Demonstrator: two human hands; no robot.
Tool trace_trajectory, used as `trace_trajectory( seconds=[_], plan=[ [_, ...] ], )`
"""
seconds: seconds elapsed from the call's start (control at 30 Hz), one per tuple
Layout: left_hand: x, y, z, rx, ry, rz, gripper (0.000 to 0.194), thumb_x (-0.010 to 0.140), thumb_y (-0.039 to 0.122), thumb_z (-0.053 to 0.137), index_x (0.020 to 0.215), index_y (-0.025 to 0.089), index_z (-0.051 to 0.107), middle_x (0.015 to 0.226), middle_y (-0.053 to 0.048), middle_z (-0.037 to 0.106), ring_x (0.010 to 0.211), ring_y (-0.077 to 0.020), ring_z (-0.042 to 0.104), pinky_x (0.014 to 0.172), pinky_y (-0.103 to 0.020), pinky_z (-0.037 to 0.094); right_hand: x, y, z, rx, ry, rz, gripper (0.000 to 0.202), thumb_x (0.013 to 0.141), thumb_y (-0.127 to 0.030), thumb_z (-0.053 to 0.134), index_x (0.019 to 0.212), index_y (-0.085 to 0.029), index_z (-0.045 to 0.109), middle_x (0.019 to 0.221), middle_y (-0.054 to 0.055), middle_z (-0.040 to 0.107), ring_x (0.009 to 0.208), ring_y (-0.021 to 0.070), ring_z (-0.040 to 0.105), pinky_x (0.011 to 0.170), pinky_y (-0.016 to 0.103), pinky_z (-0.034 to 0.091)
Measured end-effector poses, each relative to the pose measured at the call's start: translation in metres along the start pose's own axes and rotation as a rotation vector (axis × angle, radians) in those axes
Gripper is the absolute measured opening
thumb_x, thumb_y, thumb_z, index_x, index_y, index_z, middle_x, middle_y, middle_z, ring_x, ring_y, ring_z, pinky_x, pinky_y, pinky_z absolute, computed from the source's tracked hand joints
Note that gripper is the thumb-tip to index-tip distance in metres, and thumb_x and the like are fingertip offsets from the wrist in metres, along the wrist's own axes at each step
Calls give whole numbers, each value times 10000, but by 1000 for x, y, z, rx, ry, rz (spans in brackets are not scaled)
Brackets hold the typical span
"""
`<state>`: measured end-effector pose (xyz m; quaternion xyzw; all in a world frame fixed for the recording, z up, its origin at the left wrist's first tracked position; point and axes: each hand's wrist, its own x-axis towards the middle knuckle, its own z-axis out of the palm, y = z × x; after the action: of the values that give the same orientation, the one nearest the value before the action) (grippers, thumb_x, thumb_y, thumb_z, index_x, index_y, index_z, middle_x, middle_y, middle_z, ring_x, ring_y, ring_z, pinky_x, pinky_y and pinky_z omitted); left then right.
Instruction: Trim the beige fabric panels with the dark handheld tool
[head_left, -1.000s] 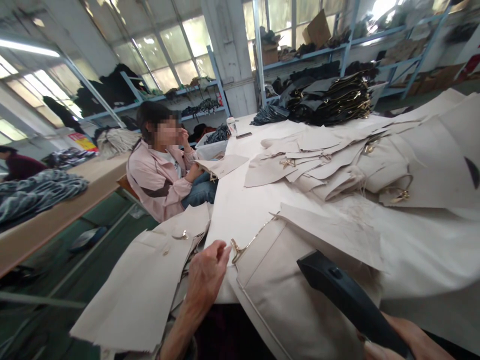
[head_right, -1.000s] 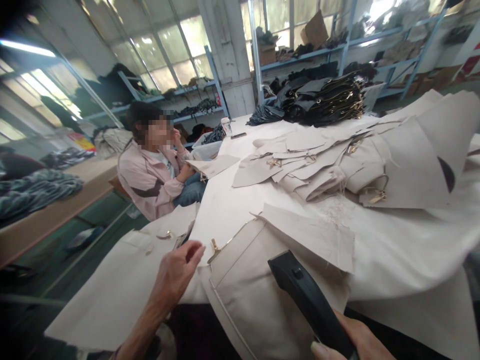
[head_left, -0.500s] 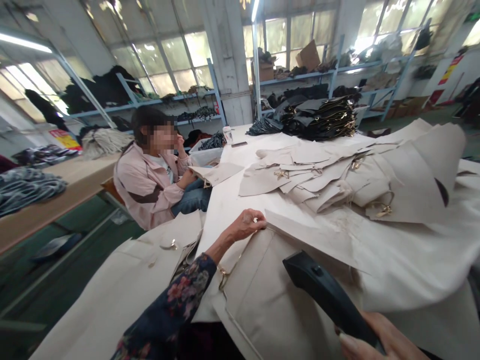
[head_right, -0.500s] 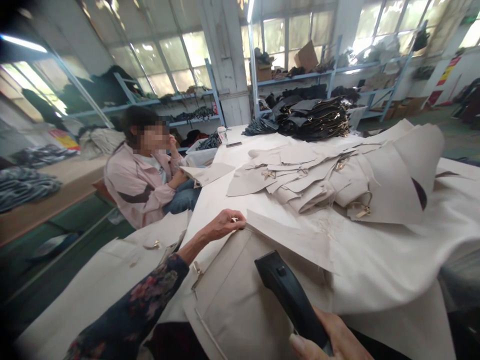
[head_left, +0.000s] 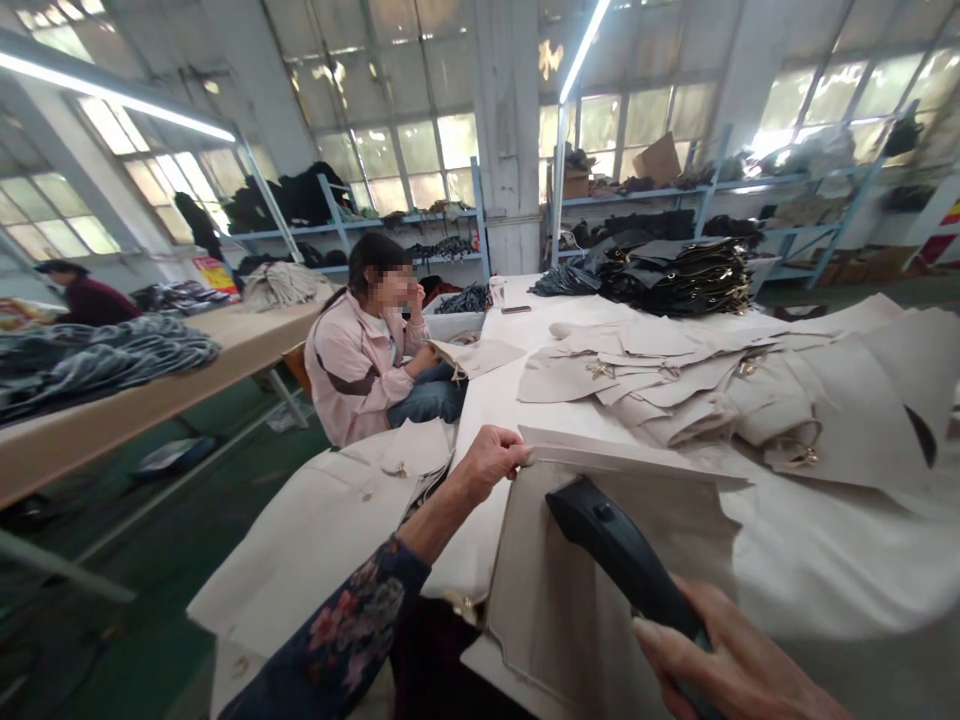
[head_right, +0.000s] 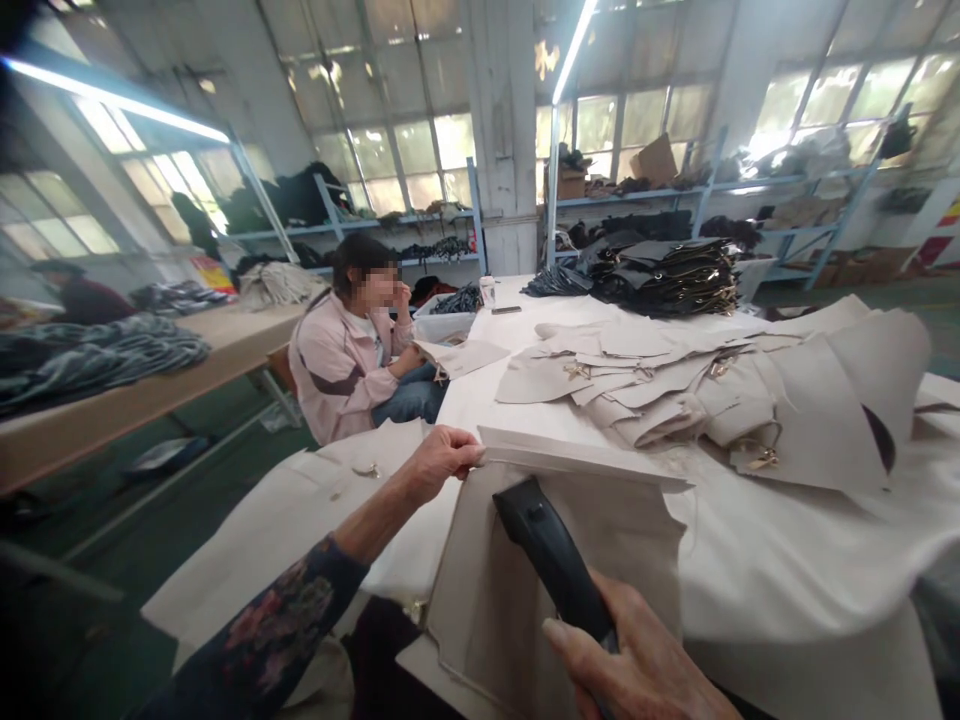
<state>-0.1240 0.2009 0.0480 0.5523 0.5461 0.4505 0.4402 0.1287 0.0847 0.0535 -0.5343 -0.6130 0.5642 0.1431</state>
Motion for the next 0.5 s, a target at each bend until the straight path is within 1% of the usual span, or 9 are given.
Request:
trace_trajectory(
  seconds=[0.07,0.17,0.23,0.33,0.5],
  plan=[
    [-9,1,-5,-68,9,-27,193,570,274,615,459,139,533,397,46,459,365,-54,388,388,-196,319,2,-1,4,-25,-28,-9,514,762,-618,492,1029,-181,444,547,-43,521,480,136,508,474,240,427],
    [-20,-2,-10,-166,5,-56,204,570,269,637,460,136,527,399,44,465,348,-49,395,384,-200,348,3,-1,10,-37,12,-23,476,774,-628,487,975,-200,439,529,-51,514,470,134,514,469,234,420],
    [-27,-7,-12,-227,-2,-74,212,568,260,653,455,133,526,395,42,465,343,-49,400,378,-199,356,3,-2,13,-50,-1,-48,440,786,-628,482,904,-207,441,520,-51,513,457,127,510,460,226,419],
    [-35,-14,-10,-318,-16,-97,227,571,231,682,445,126,525,389,41,459,352,-46,401,375,-191,364,3,-8,15,-52,-63,-104,405,806,-612,475,791,-209,435,513,-46,510,432,111,495,429,212,410],
    [-45,-28,-5,-431,-15,-145,220,611,150,701,462,110,545,414,32,495,370,-44,436,396,-176,379,11,-19,20,-129,-38,-152,371,845,-519,476,664,-196,468,478,-27,514,405,104,493,392,200,384]
  ],
)
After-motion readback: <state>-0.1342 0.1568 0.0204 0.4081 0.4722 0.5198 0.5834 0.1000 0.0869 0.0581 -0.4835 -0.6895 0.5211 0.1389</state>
